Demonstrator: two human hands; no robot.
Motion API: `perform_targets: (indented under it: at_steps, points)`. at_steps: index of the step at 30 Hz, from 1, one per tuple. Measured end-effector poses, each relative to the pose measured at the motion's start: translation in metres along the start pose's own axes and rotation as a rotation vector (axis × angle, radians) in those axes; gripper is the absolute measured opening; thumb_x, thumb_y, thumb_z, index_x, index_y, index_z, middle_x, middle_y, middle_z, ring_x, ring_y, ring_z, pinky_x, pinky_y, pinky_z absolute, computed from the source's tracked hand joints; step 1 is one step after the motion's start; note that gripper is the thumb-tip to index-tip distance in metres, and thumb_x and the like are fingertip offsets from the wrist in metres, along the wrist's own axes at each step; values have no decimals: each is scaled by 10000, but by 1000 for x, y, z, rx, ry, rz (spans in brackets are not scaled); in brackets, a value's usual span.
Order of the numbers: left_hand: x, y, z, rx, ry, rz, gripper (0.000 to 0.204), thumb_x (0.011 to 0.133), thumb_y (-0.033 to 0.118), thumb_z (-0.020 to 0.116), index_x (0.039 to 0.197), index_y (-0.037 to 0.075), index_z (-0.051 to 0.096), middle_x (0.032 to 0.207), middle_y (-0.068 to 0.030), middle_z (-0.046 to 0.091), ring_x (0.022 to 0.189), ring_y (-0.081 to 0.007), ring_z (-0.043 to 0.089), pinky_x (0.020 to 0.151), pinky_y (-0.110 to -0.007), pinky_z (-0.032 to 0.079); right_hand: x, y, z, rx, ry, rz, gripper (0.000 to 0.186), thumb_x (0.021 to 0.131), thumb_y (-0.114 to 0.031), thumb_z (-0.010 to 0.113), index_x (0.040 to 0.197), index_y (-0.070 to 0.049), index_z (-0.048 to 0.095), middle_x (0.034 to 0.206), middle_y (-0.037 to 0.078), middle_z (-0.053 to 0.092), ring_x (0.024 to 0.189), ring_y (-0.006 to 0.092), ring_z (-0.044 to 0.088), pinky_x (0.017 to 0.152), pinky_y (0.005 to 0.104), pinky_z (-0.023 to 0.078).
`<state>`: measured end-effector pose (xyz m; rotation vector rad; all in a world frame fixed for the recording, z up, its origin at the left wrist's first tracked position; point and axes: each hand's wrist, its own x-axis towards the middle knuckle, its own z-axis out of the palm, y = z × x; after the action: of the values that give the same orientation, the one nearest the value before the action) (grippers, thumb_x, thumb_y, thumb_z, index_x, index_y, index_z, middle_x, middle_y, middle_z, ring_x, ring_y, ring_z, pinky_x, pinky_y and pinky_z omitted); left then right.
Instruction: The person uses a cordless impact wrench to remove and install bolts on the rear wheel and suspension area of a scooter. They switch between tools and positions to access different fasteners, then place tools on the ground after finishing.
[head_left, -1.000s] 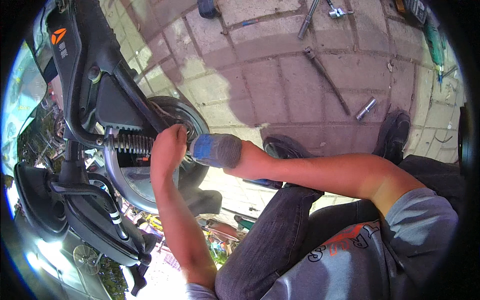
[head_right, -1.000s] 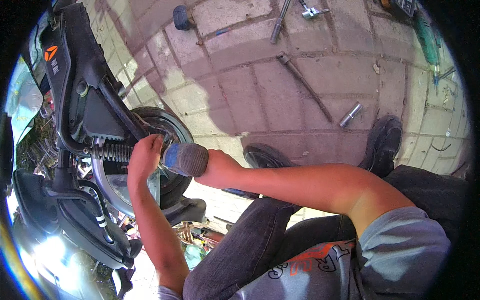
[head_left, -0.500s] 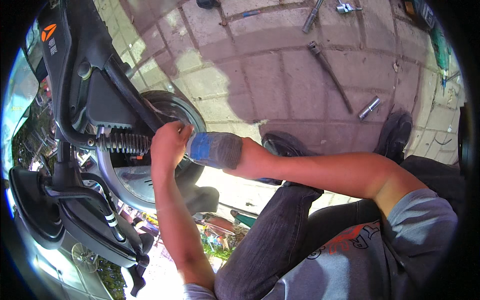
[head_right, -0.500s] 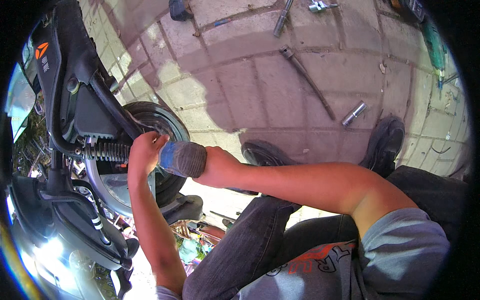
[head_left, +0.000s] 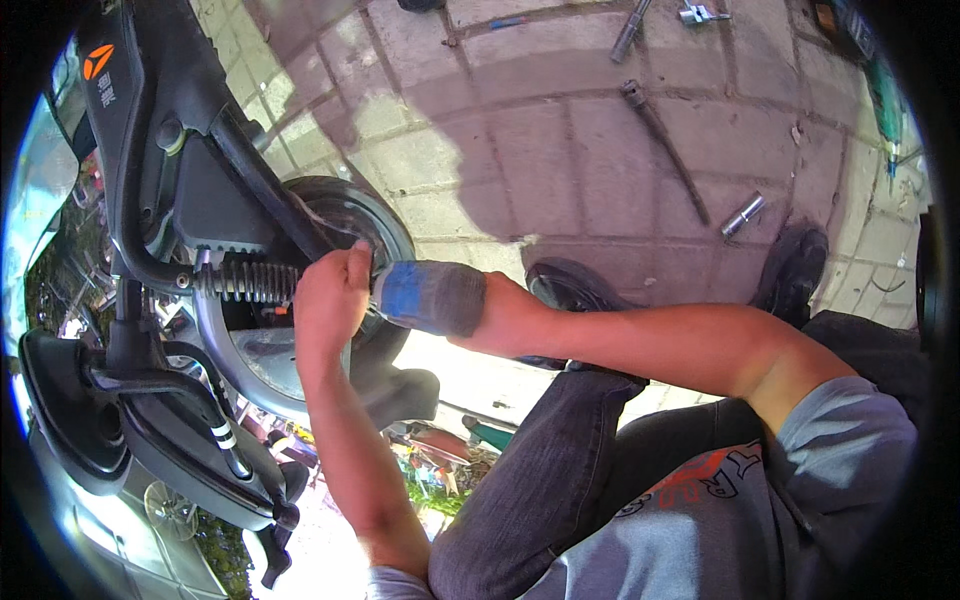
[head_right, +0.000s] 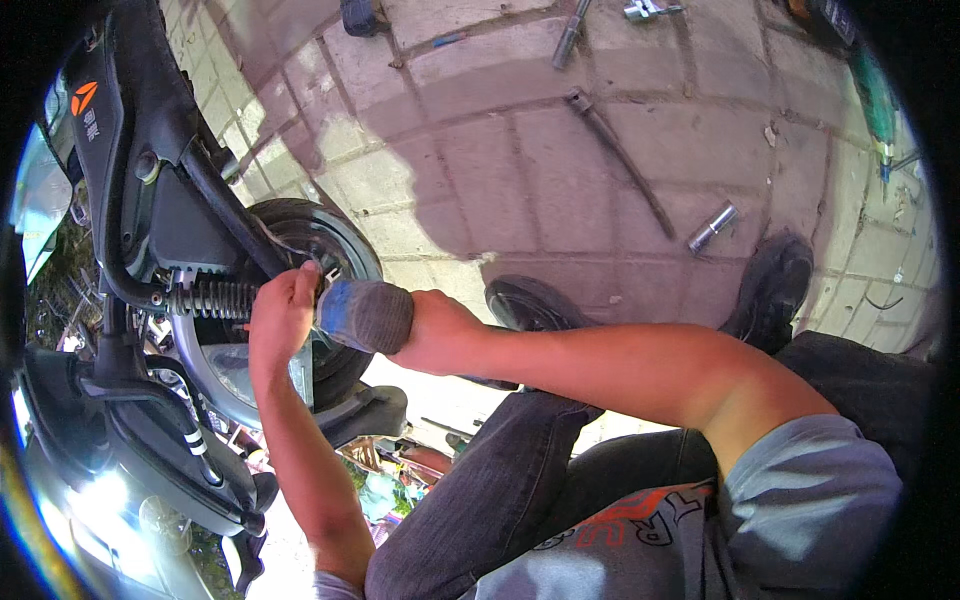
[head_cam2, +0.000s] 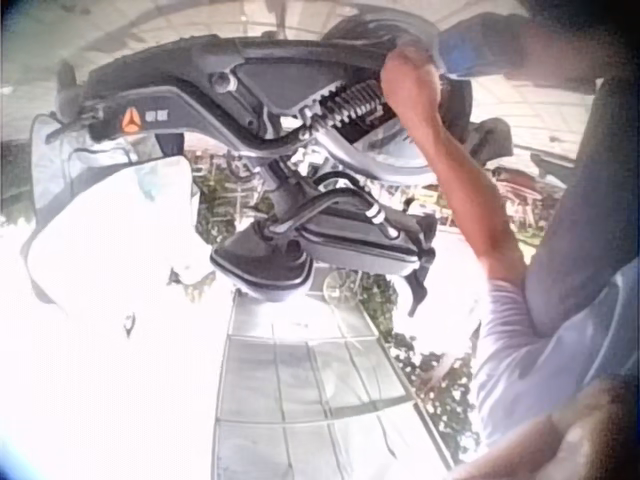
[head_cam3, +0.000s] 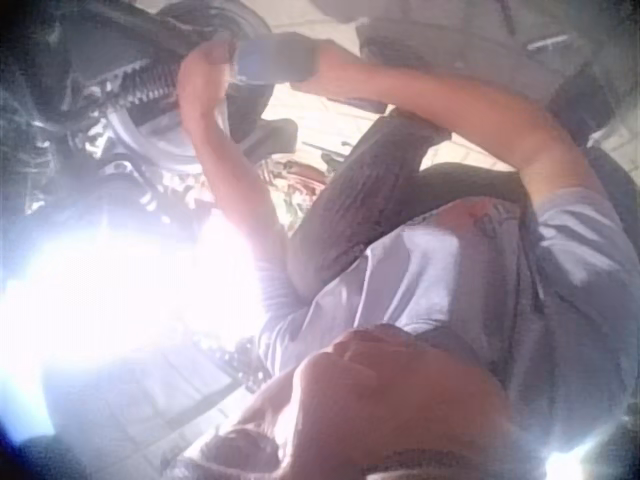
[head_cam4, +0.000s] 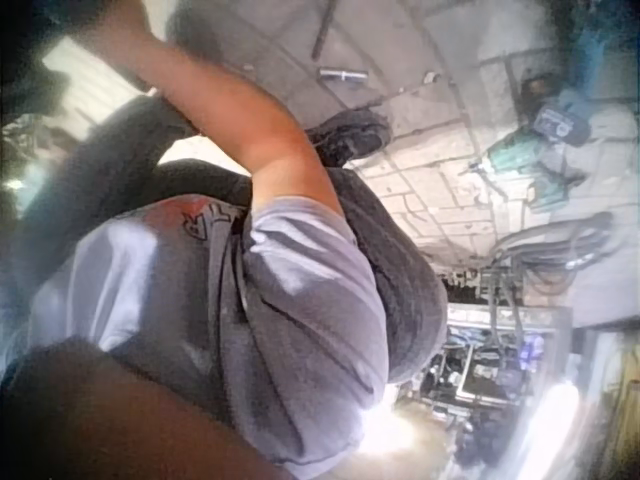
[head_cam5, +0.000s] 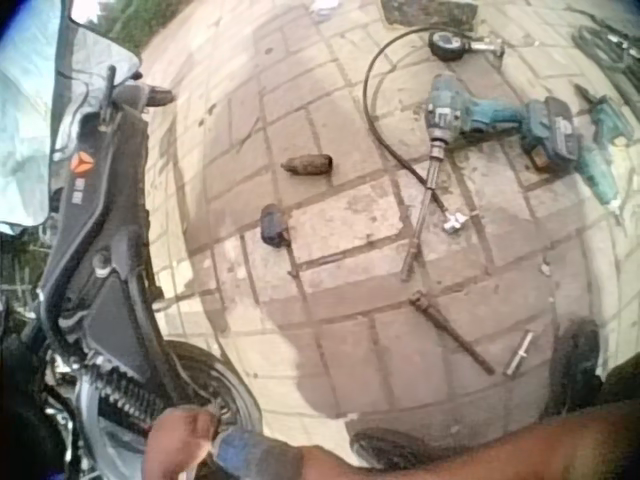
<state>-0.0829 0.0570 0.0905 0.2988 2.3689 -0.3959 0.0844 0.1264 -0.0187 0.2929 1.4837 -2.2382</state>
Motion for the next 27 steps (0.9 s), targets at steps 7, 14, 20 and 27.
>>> perform_targets:
  at_steps: [7,14,20,27]
  points:
    - [-1,-5,-13,-102,-45,-28,614,938,472,357,776,-86,557,695,-287,512,701,-463,504,660,-445,407,-5,-16,-5,12,13,40,277,690,-212,608,858,7,617,834,230,639,839,386,619,752,415,494]
    - [-4,-15,-12,-203,-32,-99,613,937,484,368,858,-77,602,708,-259,550,679,-345,550,695,-386,429,-4,-13,-4,-17,29,-2,287,695,-211,606,879,10,610,831,230,636,856,387,615,770,425,491]
    - [-20,-29,-13,-307,-28,-130,596,947,477,374,866,-63,615,790,-178,623,769,-223,582,739,-322,436,-7,-12,-3,89,16,62,317,702,-222,608,925,4,599,898,236,630,887,387,609,784,424,486]
    - [-26,-28,-9,-505,-26,-73,539,964,412,383,961,-87,587,897,-133,627,806,-195,550,770,-310,423,-7,-17,-10,23,-52,50,347,722,-222,611,987,-7,546,906,194,611,858,331,597,800,397,479]
